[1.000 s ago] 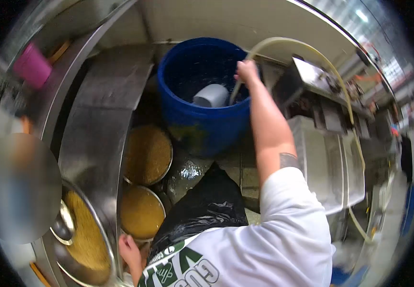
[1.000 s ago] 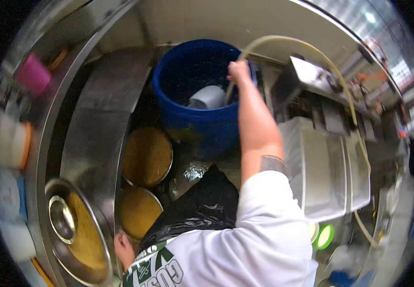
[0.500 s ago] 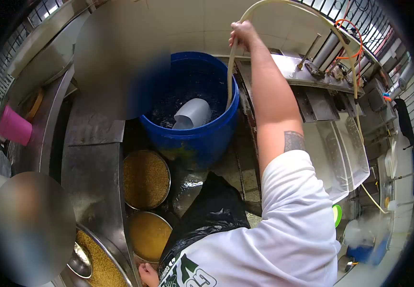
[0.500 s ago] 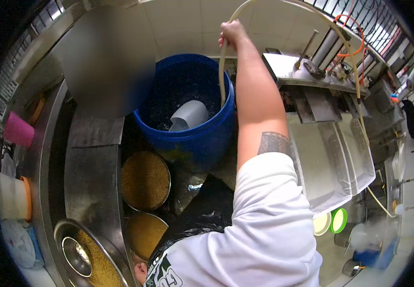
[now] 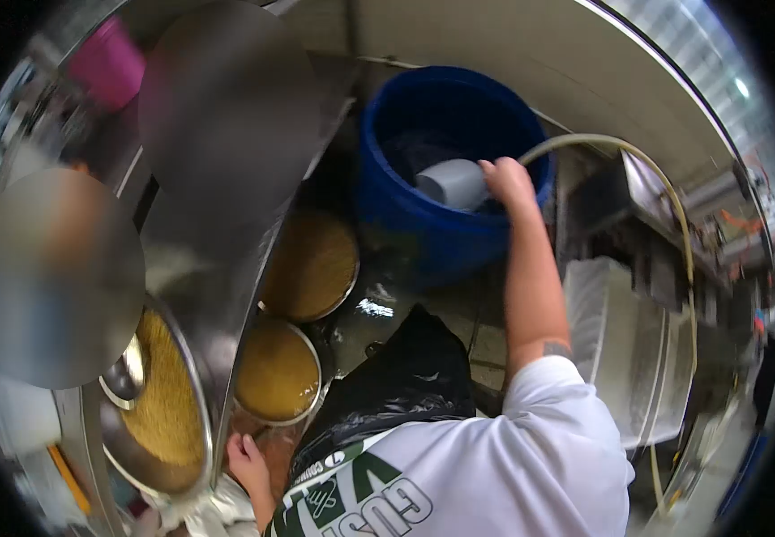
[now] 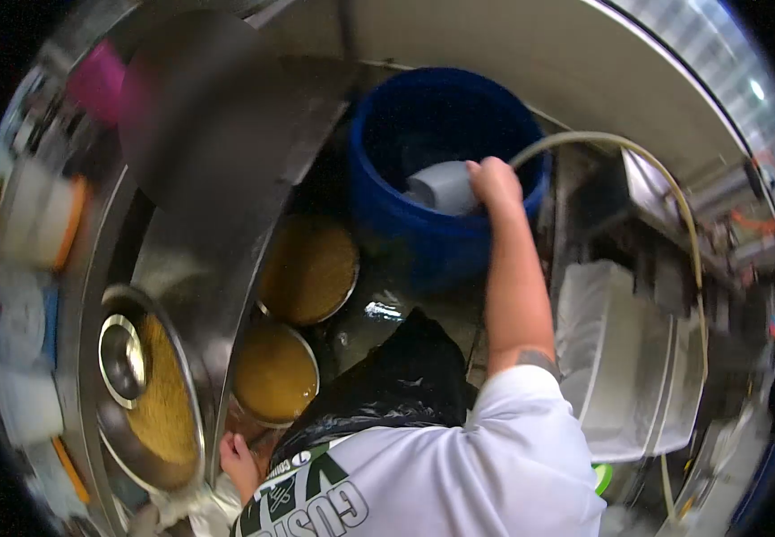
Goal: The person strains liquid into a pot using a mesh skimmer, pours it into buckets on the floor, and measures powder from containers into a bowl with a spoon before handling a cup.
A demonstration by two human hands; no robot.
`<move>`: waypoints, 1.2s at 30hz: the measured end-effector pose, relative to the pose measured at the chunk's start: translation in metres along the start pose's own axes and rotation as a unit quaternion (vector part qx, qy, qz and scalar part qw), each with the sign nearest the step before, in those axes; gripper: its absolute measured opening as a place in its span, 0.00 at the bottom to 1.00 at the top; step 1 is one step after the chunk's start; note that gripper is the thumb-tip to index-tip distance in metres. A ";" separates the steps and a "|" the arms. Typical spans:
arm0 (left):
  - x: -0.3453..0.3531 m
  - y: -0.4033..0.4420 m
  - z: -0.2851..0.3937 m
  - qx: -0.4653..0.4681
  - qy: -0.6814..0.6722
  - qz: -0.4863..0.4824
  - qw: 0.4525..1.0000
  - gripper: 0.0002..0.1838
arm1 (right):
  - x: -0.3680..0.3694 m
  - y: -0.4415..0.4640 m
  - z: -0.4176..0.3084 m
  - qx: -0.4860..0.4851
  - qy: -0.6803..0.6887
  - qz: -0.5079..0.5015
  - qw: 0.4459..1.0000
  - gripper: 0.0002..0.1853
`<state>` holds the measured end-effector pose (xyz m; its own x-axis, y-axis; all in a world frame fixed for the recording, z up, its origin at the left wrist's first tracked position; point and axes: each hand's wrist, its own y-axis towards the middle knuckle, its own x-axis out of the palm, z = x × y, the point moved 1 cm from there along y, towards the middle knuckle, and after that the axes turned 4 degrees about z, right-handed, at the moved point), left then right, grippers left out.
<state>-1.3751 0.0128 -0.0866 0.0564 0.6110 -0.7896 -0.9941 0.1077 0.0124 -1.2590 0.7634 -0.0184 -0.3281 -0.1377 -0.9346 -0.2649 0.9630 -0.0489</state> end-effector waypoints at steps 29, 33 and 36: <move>-0.361 0.189 0.161 0.239 -0.153 0.358 0.890 0.53 | -0.130 -0.528 -0.578 -0.639 0.554 -0.130 0.518 0.22; -0.361 0.192 0.157 0.283 -0.156 0.334 0.885 0.55 | -0.127 -0.535 -0.588 -0.635 0.558 -0.123 0.520 0.15; -0.364 0.189 0.162 0.289 -0.163 0.304 0.893 0.55 | -0.133 -0.533 -0.586 -0.645 0.558 -0.104 0.512 0.12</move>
<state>-1.5681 -0.0622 0.3020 -0.3601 0.8803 -0.3088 -0.6410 0.0071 0.7675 -1.6053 0.1331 0.3387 -0.2940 -0.9457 -0.1387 -0.5412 0.0451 0.8397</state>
